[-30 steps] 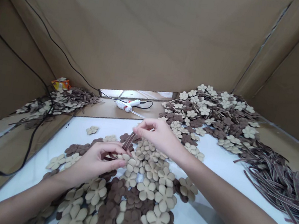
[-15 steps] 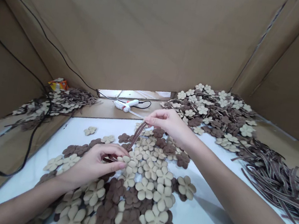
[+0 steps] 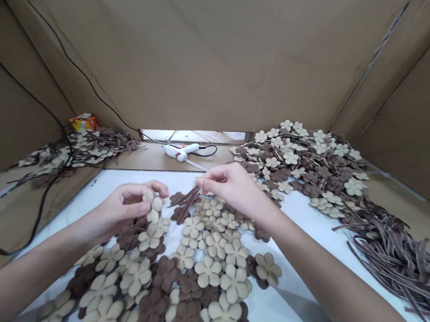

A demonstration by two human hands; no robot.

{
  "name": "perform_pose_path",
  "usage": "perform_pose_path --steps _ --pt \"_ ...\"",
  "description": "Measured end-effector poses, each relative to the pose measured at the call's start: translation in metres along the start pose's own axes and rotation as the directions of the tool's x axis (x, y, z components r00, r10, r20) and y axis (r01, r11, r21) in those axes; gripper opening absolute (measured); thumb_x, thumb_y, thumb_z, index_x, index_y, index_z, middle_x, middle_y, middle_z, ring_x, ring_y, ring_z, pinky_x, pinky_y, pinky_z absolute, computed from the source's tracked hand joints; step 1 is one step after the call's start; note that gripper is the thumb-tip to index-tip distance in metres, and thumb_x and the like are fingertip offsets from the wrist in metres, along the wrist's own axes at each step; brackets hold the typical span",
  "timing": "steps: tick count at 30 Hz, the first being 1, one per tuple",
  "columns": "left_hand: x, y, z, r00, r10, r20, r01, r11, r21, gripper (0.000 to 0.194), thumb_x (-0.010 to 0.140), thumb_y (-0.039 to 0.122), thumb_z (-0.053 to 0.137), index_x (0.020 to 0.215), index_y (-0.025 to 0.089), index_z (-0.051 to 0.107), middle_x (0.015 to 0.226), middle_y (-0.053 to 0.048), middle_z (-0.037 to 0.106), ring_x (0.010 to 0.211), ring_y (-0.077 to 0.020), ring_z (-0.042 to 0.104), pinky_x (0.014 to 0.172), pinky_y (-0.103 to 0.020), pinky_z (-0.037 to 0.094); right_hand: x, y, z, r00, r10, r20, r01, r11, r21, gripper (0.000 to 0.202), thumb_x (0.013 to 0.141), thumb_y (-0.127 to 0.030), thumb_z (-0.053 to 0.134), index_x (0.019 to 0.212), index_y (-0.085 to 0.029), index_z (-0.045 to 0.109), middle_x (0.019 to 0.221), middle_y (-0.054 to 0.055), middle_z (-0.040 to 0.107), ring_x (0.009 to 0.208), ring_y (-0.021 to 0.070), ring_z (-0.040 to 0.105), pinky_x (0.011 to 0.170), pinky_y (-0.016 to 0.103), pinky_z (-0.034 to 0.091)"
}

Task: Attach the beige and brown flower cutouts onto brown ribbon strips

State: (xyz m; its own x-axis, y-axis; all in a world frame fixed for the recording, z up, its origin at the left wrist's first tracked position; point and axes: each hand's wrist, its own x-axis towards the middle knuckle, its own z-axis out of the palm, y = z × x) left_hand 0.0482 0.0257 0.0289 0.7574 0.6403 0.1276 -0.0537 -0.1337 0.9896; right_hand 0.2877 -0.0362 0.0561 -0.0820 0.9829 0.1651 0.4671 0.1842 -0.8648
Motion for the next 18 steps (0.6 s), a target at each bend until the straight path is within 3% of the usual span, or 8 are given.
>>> perform_pose_path --steps 3,6,8,10,13,16,18 --pt "0.0 0.002 0.01 0.998 -0.063 -0.02 0.065 0.992 0.108 0.014 0.075 0.03 0.068 0.072 0.017 0.07 0.124 -0.009 0.055 0.112 -0.0247 0.052 0.086 -0.03 0.045 -0.003 -0.004 0.013 1.0 -0.015 0.021 0.015 1.0 -0.016 0.029 0.077 -0.043 0.061 0.07 -0.015 0.069 0.063 0.002 0.062 0.06 0.0138 0.053 0.057 0.026 0.039" --pt "-0.001 0.003 0.018 0.999 -0.042 -0.025 0.046 0.982 0.183 0.012 0.071 0.029 0.072 0.072 0.017 0.071 0.127 -0.009 0.056 0.12 -0.0275 0.047 0.097 -0.034 0.039 -0.005 -0.005 0.021 0.998 -0.049 0.049 0.05 0.999 -0.017 0.028 0.078 -0.04 0.06 0.074 -0.014 0.07 0.067 0.003 0.064 0.064 0.0149 0.054 0.059 0.026 0.04" --pt "-0.001 0.004 0.016 0.996 -0.06 -0.065 0.067 0.993 0.097 0.013 0.072 0.029 0.071 0.071 0.017 0.07 0.124 -0.008 0.059 0.116 -0.0265 0.051 0.097 -0.034 0.039 -0.004 -0.003 0.02 0.998 -0.05 0.03 0.051 0.998 -0.033 0.028 0.079 -0.039 0.059 0.072 -0.014 0.069 0.065 0.003 0.062 0.063 0.0141 0.052 0.058 0.026 0.039" --pt "0.001 0.004 0.007 0.982 -0.115 -0.15 0.102 0.99 -0.094 0.015 0.077 0.031 0.067 0.074 0.017 0.068 0.119 -0.007 0.062 0.11 -0.0242 0.056 0.092 -0.034 0.044 -0.002 0.0 0.016 1.0 -0.028 0.004 0.028 0.999 -0.036 0.028 0.078 -0.04 0.06 0.069 -0.014 0.067 0.064 0.002 0.061 0.06 0.0131 0.051 0.057 0.025 0.037" --pt "0.007 0.002 -0.014 0.925 -0.177 -0.337 0.053 0.937 -0.346 0.014 0.079 0.034 0.063 0.084 0.021 0.065 0.115 -0.003 0.064 0.113 -0.021 0.055 0.087 -0.035 0.048 0.001 0.004 0.006 1.0 0.009 -0.007 -0.009 1.0 0.004 0.029 0.076 -0.041 0.062 0.065 -0.014 0.065 0.065 0.001 0.061 0.061 0.0122 0.051 0.058 0.025 0.036" --pt "0.011 0.001 -0.028 0.876 -0.166 -0.454 -0.017 0.928 -0.373 0.014 0.078 0.033 0.065 0.085 0.021 0.065 0.117 -0.002 0.064 0.114 -0.0192 0.053 0.088 -0.032 0.048 0.002 0.006 0.001 1.0 0.018 0.006 -0.019 0.999 0.031 0.028 0.076 -0.04 0.062 0.065 -0.015 0.065 0.066 0.0 0.061 0.06 0.0111 0.05 0.059 0.025 0.035" --pt "0.01 0.002 -0.026 0.894 -0.104 -0.436 -0.028 0.958 -0.286 0.014 0.076 0.031 0.067 0.083 0.019 0.067 0.118 -0.004 0.063 0.112 -0.02 0.054 0.088 -0.03 0.047 0.002 0.006 0.001 1.0 0.016 0.018 -0.017 0.999 0.048 0.028 0.077 -0.041 0.062 0.066 -0.015 0.065 0.066 0.0 0.062 0.062 0.0115 0.051 0.06 0.025 0.036"
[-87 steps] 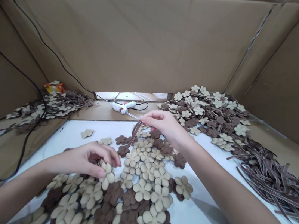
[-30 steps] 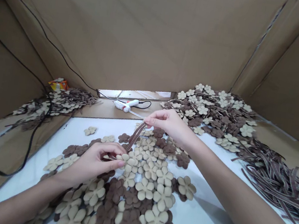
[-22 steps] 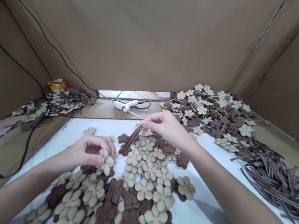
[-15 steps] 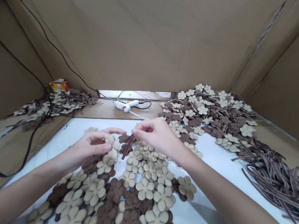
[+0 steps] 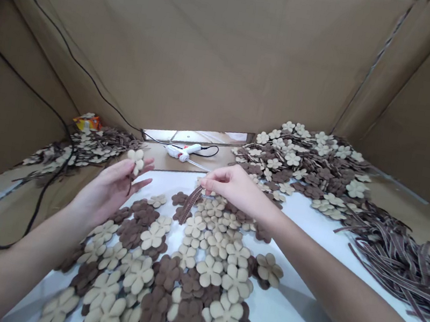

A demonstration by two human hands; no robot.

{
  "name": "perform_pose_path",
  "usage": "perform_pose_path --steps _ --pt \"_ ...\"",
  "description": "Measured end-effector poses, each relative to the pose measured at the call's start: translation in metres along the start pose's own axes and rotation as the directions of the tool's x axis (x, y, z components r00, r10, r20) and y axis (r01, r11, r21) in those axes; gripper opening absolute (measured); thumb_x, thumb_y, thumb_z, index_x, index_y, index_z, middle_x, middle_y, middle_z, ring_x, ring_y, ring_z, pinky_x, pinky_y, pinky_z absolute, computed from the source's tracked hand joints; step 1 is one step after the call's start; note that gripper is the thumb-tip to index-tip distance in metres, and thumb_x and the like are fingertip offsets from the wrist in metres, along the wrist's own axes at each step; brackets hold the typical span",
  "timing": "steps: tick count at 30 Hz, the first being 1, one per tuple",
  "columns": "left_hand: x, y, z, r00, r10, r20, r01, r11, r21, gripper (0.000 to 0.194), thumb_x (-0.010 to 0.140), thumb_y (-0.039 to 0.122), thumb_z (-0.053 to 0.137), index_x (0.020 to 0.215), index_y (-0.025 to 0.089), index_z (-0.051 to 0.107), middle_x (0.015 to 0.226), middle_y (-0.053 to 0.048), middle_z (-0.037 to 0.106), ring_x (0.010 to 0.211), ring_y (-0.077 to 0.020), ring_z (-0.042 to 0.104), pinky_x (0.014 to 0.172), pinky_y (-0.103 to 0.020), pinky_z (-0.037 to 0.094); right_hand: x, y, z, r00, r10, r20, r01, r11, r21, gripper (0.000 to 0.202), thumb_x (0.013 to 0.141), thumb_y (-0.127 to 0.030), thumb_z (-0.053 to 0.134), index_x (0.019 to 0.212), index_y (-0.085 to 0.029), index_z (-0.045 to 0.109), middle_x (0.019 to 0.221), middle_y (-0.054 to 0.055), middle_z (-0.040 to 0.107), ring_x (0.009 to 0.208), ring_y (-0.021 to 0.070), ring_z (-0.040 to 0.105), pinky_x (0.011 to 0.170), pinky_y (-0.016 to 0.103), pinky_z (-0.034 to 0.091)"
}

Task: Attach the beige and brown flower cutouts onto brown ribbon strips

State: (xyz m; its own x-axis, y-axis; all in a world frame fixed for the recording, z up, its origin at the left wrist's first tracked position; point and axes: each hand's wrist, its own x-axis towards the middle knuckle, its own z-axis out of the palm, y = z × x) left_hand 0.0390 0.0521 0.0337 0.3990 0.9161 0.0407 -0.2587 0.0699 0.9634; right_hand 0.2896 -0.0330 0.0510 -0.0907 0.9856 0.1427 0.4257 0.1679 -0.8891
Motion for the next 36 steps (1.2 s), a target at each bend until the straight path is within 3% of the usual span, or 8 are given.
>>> perform_pose_path --steps 4,7,14,19,26,36 --pt "-0.016 -0.004 0.02 0.953 -0.089 0.288 0.006 0.961 0.276 0.016 0.074 0.03 0.07 0.073 0.014 0.069 0.122 -0.009 0.061 0.109 -0.0253 0.057 0.091 -0.032 0.044 -0.002 -0.003 0.01 1.0 -0.008 0.027 0.007 1.0 0.027 0.025 0.076 -0.039 0.063 0.067 -0.016 0.067 0.068 0.001 0.064 0.065 0.0132 0.055 0.062 0.026 0.039" --pt "-0.028 -0.009 0.036 0.923 -0.121 0.366 -0.03 0.925 0.38 0.013 0.072 0.028 0.071 0.073 0.015 0.071 0.122 -0.01 0.061 0.11 -0.0265 0.057 0.09 -0.034 0.045 -0.005 -0.004 0.023 0.999 -0.021 0.049 0.019 0.999 0.04 0.022 0.077 -0.035 0.063 0.071 -0.015 0.068 0.067 0.001 0.065 0.064 0.014 0.057 0.061 0.025 0.042" --pt "-0.032 -0.028 0.04 0.939 0.02 0.343 -0.177 0.885 0.432 0.019 0.073 0.032 0.07 0.081 0.014 0.07 0.097 -0.008 0.068 0.083 -0.0193 0.063 0.071 -0.027 0.051 -0.009 -0.008 0.038 0.996 -0.076 -0.035 0.075 0.997 -0.024 0.019 0.079 -0.031 0.06 0.072 -0.016 0.07 0.069 0.001 0.067 0.067 0.0146 0.058 0.061 0.025 0.042" --pt "-0.033 -0.037 0.038 0.951 0.081 0.298 -0.215 0.866 0.452 0.017 0.074 0.03 0.07 0.083 0.015 0.07 0.095 -0.008 0.068 0.088 -0.0188 0.063 0.074 -0.025 0.051 -0.012 -0.008 0.041 0.996 -0.072 -0.053 0.072 0.997 -0.014 0.021 0.08 -0.033 0.059 0.072 -0.016 0.069 0.07 0.002 0.065 0.067 0.0142 0.057 0.061 0.024 0.041" --pt "-0.036 -0.034 0.039 0.958 0.092 0.271 -0.21 0.869 0.448 0.013 0.073 0.026 0.07 0.077 0.014 0.07 0.091 -0.008 0.068 0.086 -0.0193 0.064 0.074 -0.027 0.052 -0.004 0.003 0.035 0.995 0.028 0.098 -0.042 0.988 0.15 0.03 0.075 -0.045 0.064 0.081 -0.015 0.067 0.075 0.003 0.066 0.07 0.0144 0.058 0.064 0.025 0.044" --pt "-0.039 -0.034 0.038 0.943 0.075 0.325 -0.223 0.866 0.448 0.016 0.075 0.028 0.068 0.083 0.014 0.069 0.092 -0.009 0.067 0.087 -0.0205 0.063 0.073 -0.027 0.052 -0.004 0.002 0.034 0.994 0.02 0.11 -0.042 0.979 0.201 0.026 0.069 -0.039 0.071 0.074 -0.014 0.066 0.068 0.002 0.064 0.063 0.0126 0.057 0.058 0.024 0.044"
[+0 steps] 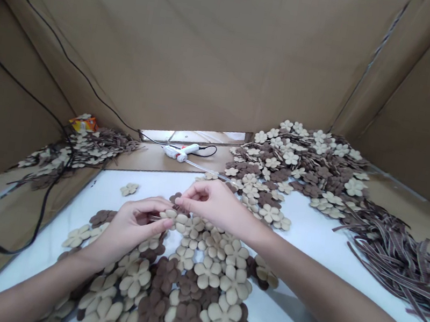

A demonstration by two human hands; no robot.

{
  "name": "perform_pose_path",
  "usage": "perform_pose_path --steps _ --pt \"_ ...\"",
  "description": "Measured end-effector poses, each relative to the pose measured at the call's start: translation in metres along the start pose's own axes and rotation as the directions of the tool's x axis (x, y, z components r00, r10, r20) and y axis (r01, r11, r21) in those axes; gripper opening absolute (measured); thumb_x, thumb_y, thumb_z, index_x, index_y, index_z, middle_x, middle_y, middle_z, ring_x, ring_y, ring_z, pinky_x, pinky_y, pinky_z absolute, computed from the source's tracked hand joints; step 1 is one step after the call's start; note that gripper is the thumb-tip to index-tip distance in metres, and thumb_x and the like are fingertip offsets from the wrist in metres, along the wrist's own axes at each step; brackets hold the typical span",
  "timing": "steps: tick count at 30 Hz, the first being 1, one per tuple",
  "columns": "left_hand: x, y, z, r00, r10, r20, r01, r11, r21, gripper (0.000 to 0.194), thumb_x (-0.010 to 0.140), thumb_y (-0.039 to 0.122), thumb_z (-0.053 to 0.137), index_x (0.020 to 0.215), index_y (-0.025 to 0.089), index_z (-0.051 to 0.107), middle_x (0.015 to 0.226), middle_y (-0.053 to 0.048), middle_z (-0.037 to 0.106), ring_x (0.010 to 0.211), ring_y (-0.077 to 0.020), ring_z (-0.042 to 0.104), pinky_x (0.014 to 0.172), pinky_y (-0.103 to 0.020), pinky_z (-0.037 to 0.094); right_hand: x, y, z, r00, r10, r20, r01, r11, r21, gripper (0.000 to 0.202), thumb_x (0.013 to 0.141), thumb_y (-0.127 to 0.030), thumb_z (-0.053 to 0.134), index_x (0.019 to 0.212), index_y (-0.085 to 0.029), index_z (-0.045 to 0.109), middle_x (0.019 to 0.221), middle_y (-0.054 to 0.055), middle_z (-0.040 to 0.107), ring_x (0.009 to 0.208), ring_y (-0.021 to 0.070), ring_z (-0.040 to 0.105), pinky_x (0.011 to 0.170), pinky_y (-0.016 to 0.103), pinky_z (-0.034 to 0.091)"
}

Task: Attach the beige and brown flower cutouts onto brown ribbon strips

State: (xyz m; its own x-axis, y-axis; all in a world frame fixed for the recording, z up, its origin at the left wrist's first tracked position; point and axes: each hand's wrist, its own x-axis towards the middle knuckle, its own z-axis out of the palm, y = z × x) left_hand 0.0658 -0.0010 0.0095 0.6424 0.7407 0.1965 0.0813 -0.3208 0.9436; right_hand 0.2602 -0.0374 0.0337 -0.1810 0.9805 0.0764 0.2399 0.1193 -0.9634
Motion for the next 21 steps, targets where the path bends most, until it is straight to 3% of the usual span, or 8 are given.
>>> perform_pose_path --steps 7,21 --pt "0.0001 0.0016 -0.001 0.999 -0.038 0.025 0.039 0.999 -0.037 0.017 0.073 0.031 0.07 0.079 0.015 0.069 0.109 -0.012 0.063 0.097 -0.0236 0.061 0.079 -0.029 0.051 0.0006 0.0005 -0.0051 1.0 -0.025 -0.006 0.025 0.998 0.064 0.021 0.071 -0.035 0.07 0.073 -0.015 0.068 0.069 0.002 0.067 0.066 0.0133 0.061 0.064 0.025 0.046" --pt "-0.002 -0.0007 -0.0005 0.994 0.069 0.088 -0.078 0.991 0.106 0.012 0.076 0.026 0.068 0.084 0.018 0.071 0.1 -0.008 0.065 0.096 -0.0191 0.06 0.084 -0.026 0.046 0.0014 0.0008 -0.0035 0.998 -0.052 -0.021 0.052 0.999 -0.004 0.019 0.071 -0.033 0.07 0.071 -0.014 0.068 0.065 0.001 0.065 0.061 0.0117 0.058 0.058 0.022 0.044"
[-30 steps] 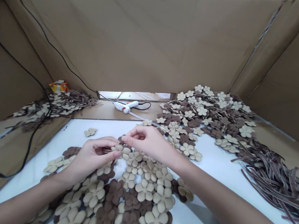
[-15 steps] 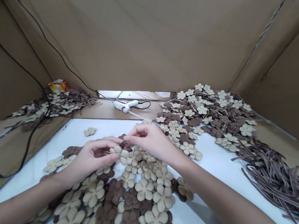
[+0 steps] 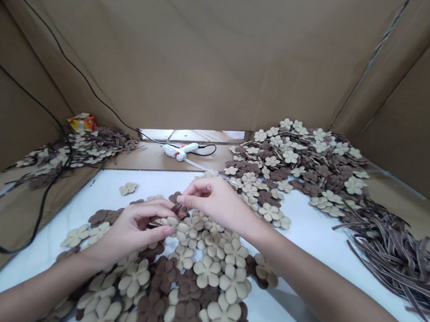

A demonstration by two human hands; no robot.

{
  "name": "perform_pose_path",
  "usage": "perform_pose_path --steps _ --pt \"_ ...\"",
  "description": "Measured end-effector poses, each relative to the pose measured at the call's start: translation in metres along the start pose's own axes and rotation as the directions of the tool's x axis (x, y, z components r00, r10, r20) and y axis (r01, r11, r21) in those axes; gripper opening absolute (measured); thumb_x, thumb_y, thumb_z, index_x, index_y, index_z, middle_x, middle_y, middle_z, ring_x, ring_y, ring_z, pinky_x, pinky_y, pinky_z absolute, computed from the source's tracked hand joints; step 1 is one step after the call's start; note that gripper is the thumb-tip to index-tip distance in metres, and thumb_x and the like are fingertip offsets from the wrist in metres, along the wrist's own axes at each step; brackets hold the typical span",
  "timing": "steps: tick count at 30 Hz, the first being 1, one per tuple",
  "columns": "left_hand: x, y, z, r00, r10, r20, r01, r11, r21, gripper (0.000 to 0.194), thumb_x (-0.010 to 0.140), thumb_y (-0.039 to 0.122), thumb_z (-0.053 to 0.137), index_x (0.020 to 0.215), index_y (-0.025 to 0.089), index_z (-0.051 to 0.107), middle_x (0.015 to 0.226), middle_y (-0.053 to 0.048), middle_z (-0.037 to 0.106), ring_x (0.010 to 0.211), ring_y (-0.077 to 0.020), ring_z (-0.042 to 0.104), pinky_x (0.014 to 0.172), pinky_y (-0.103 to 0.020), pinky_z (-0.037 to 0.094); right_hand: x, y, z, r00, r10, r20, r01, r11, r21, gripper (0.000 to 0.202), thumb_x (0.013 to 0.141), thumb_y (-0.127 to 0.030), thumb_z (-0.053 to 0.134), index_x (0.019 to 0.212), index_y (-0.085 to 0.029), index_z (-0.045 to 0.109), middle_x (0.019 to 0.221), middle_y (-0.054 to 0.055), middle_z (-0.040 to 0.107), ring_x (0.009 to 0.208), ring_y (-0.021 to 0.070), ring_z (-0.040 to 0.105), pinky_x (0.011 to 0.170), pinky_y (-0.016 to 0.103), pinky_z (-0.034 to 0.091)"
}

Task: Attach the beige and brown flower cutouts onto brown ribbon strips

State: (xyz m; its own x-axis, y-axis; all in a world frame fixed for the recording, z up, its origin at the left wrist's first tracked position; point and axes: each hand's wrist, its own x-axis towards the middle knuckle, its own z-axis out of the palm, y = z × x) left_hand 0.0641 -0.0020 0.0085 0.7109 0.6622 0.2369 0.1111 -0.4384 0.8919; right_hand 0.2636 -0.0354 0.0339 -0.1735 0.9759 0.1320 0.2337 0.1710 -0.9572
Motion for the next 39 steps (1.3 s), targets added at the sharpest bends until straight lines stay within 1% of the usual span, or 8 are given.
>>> perform_pose_path --steps 14,21,24,27,29,31,35,39 --pt "0.001 -0.01 0.006 0.994 0.027 -0.107 -0.028 0.999 -0.015 0.012 0.076 0.024 0.068 0.083 0.015 0.069 0.089 -0.007 0.068 0.088 -0.0168 0.062 0.079 -0.024 0.049 -0.005 -0.005 0.01 0.999 0.009 -0.039 -0.01 1.0 -0.018 0.013 0.075 -0.025 0.065 0.072 -0.013 0.068 0.069 0.002 0.065 0.065 0.0119 0.058 0.061 0.023 0.045" --pt "0.001 -0.009 0.005 0.993 -0.039 -0.112 0.038 0.999 -0.012 0.011 0.074 0.026 0.069 0.08 0.016 0.071 0.087 -0.006 0.067 0.081 -0.016 0.063 0.071 -0.023 0.051 -0.004 0.003 0.017 0.998 0.029 -0.047 -0.027 0.999 0.035 0.018 0.074 -0.03 0.067 0.072 -0.013 0.066 0.071 0.002 0.064 0.066 0.0123 0.057 0.063 0.024 0.044" --pt "0.004 -0.003 0.0 0.994 -0.05 -0.1 0.048 0.999 -0.021 0.011 0.073 0.025 0.07 0.077 0.015 0.071 0.085 -0.006 0.067 0.081 -0.0167 0.064 0.072 -0.023 0.051 0.001 0.006 0.01 1.0 -0.006 0.02 0.005 1.0 0.012 0.029 0.081 -0.041 0.058 0.076 -0.014 0.066 0.072 0.003 0.064 0.066 0.0126 0.057 0.063 0.024 0.044" --pt "0.004 0.003 -0.011 0.994 -0.074 -0.077 0.075 0.997 0.004 0.012 0.072 0.025 0.071 0.076 0.015 0.071 0.087 -0.007 0.068 0.081 -0.017 0.064 0.071 -0.023 0.051 0.02 0.01 -0.014 0.997 -0.08 0.024 0.082 0.986 -0.145 0.039 0.091 -0.045 0.04 0.093 -0.015 0.065 0.08 0.005 0.066 0.071 0.0138 0.058 0.066 0.025 0.045" --pt "0.001 0.005 -0.018 0.995 -0.085 -0.048 0.087 0.995 0.043 0.011 0.072 0.026 0.07 0.076 0.015 0.072 0.086 -0.006 0.068 0.079 -0.0163 0.064 0.069 -0.022 0.051 0.043 0.017 -0.036 0.988 -0.155 -0.019 0.132 0.894 -0.429 0.035 0.092 -0.038 0.037 0.105 -0.015 0.061 0.088 0.006 0.067 0.076 0.015 0.059 0.065 0.024 0.045" --pt "-0.004 0.005 -0.025 0.996 -0.089 -0.023 0.091 0.993 0.077 0.011 0.073 0.026 0.07 0.076 0.016 0.072 0.084 -0.006 0.068 0.078 -0.0157 0.063 0.068 -0.021 0.05 0.072 0.026 -0.054 0.981 -0.194 0.009 0.118 0.556 -0.823 0.034 0.093 -0.026 0.032 0.117 -0.017 0.055 0.096 0.007 0.066 0.077 0.0155 0.06 0.066 0.025 0.044" --pt "-0.014 -0.003 -0.028 0.99 -0.111 -0.083 0.12 0.986 0.118 0.011 0.072 0.025 0.069 0.076 0.016 0.073 0.085 -0.007 0.069 0.08 -0.0166 0.064 0.07 -0.022 0.051 0.137 0.049 -0.068 0.974 -0.196 0.112 0.174 0.338 -0.925 0.038 0.086 -0.011 0.04 0.12 -0.015 0.055 0.114 0.014 0.06 0.105 0.025 0.053 0.086 0.034 0.039" --pt "-0.014 -0.012 -0.025 0.993 -0.104 -0.056 0.111 0.982 0.152 0.01 0.07 0.024 0.07 0.075 0.015 0.074 0.083 -0.008 0.071 0.076 -0.0177 0.066 0.069 -0.024 0.052 0.191 0.068 -0.06 0.966 -0.089 0.242 0.256 0.196 -0.947 0.041 0.082 -0.011 0.049 0.121 -0.02 0.055 0.122 0.012 0.055 0.111 0.026 0.051 0.086 0.033 0.039"
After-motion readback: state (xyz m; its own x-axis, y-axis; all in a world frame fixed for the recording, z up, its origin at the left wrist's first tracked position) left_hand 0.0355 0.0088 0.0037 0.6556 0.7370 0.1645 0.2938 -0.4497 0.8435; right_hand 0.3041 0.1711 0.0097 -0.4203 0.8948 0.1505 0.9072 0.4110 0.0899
